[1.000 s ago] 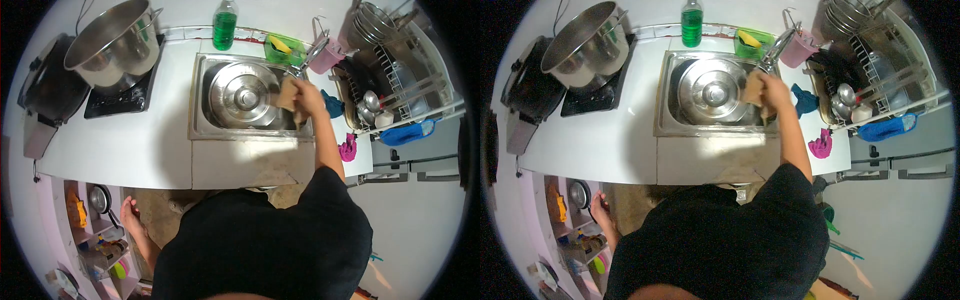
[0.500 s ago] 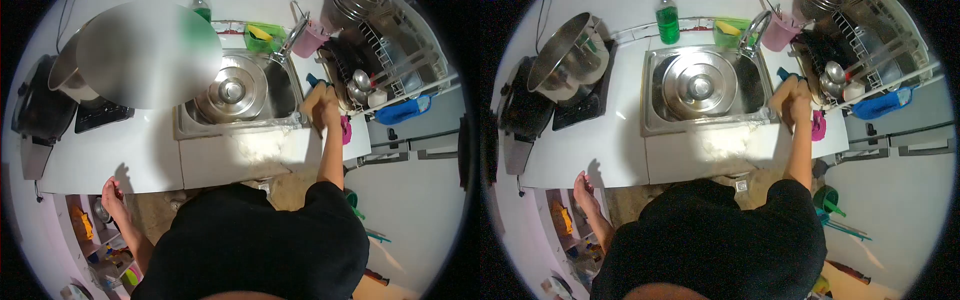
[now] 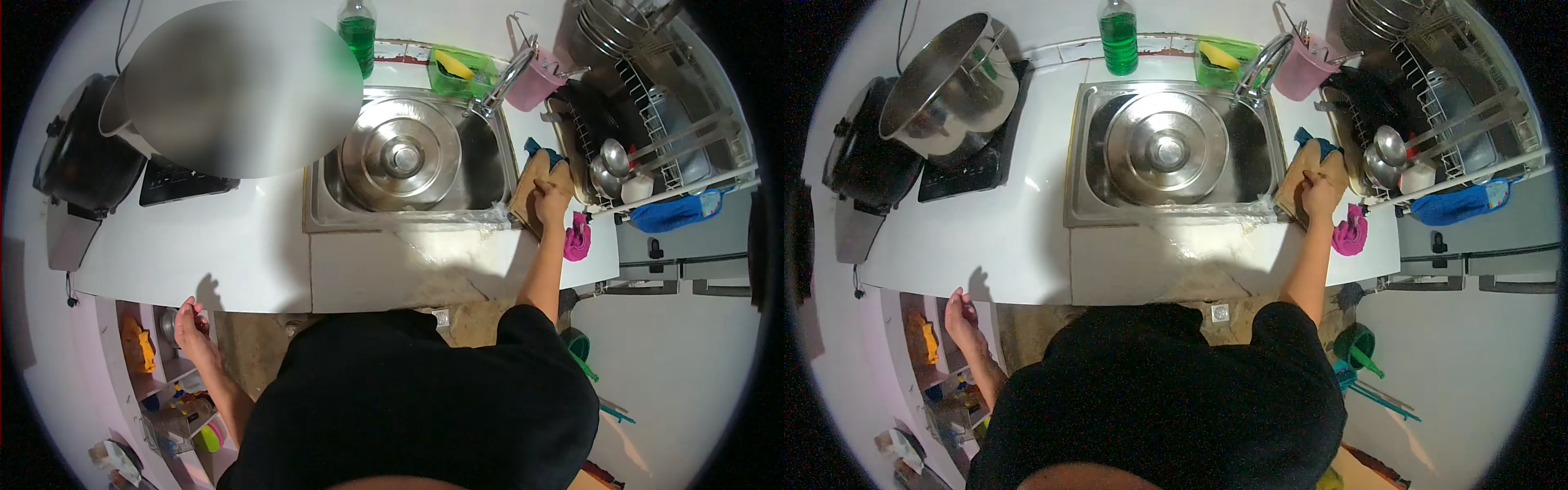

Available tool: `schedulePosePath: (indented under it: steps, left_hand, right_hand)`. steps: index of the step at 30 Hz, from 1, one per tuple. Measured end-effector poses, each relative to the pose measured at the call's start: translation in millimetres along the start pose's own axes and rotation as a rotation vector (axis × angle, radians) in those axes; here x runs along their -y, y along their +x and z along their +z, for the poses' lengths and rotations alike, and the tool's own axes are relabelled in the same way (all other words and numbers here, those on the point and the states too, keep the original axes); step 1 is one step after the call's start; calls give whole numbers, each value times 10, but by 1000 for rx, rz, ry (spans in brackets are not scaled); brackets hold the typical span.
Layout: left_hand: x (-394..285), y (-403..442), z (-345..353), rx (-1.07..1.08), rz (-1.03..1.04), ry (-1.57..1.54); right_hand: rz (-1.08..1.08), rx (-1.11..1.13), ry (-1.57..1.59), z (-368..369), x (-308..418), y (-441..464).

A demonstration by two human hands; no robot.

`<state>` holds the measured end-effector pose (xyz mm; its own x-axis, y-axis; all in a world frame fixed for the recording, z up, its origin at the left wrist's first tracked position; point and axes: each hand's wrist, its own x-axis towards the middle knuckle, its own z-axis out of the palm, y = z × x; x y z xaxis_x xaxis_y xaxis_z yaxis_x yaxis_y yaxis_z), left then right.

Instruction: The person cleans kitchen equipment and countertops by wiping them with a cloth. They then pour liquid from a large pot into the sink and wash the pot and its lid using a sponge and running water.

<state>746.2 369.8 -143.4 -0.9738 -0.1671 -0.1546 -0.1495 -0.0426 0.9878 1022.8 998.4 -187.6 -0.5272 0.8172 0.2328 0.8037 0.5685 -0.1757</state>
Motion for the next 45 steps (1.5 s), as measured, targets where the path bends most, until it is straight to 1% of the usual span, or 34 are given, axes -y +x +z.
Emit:
schedulePosePath:
  steps: [1, 3, 4, 6, 7, 8, 9, 11, 12, 14, 16, 17, 18, 19, 21, 22, 23, 24, 25, 26, 27, 29, 31, 32, 33, 34, 36, 38, 40, 41, 43, 45]
  left_hand:
    - [12, 9, 5, 10, 11, -1]
    - [27, -31, 33, -1, -6, 7]
    - [19, -27, 27, -17, -15, 12]
    - [11, -13, -45, -16, 9, 11]
    - [-26, -37, -80, -24, 5, 20]
    - [-89, -43, -114, -22, 21, 10]
    - [-129, -29, -179, -46, 32, 9]
    - [-178, 50, -298, -93, 38, -8]
    - [-159, 127, -386, -115, 35, -2]
    - [-152, 279, -516, -107, 45, -11]
    - [-110, 509, -631, -95, 35, -21]
    - [-89, 634, -691, -19, 16, 12]
    - [-64, 786, -685, -39, 13, 3]
    - [-57, 951, -597, -68, 16, -24]
    - [-202, 1056, -410, 6, 10, 28]
    - [-226, 1139, -317, 100, 56, 66]
    - [-259, 1189, -221, 187, 103, 101]
    - [-360, 1194, -87, 226, 115, 178]
    - [-419, 1185, -43, 242, 109, 176]
    - [-472, 1178, 23, 258, 149, 169]
    - [-527, 1176, 114, 283, 193, 161]
    - [-487, 1107, 72, 319, 217, 142]
    - [-312, 1041, -72, 258, 227, 67]
    - [-241, 965, -137, 249, 225, 61]
    - [-186, 867, -221, 174, 137, 68]
    - [-141, 766, -316, 92, 46, 80]
    - [-49, 622, -485, 46, 48, 56]
    - [79, 570, -628, 25, 78, 19]
    - [28, 433, -563, -8, 85, -5]
    - [2, 387, -522, -24, 95, -26]
    - [17, 388, -481, -7, 60, 25]
    - [22, 401, -341, -9, 56, 2]
  right_hand:
    - [21, -5, -25, -8, 11, -16]
    - [22, 66, 9, 45, -44, -24]
    - [-31, 29, -37, 15, 12, -60]
    - [-55, -84, 123, 17, 114, -111]
    - [-35, -122, 98, -255, 497, -181]
    - [-32, -274, 118, -274, 665, -224]
    - [38, -263, 265, -171, 731, -217]
    - [122, -159, 160, -376, 1217, -290]
    - [133, -161, 156, -316, 1238, -251]
    - [-41, -278, 59, -126, 1154, -146]
    - [-20, -333, 144, -125, 1072, -91]
    - [-14, -314, -32, -336, 1239, -171]
    - [124, -308, 108, -420, 1366, -211]
    - [150, -260, 90, -574, 1575, -243]
    - [18, -199, 326, -508, 1803, -165]
    - [-126, -204, 332, -369, 1902, -82]
    - [-118, -139, 304, -221, 2039, -2]
    - [-102, -8, 282, -45, 2146, 93]
    - [-179, 34, 278, 75, 2217, 139]
    - [-150, 69, 295, 147, 2322, 172]
    - [-135, 47, 295, 50, 2459, 124]
    - [-118, 19, 374, 15, 2487, 74]
    - [8, -142, 295, 96, 2116, 139]
    - [95, -225, 43, 23, 1826, 159]
    - [174, -301, -205, -80, 1503, 149]
    - [152, -289, -198, -124, 1179, 111]
    - [247, -394, 85, -130, 511, -3]
    - [280, -446, 232, -131, 409, -5]
    - [478, -406, 135, -221, 499, -16]
    - [467, -400, 140, -320, 703, 4]
    - [306, -351, 147, -424, 1330, -78]
    - [101, -328, 326, -18, 1668, 30]
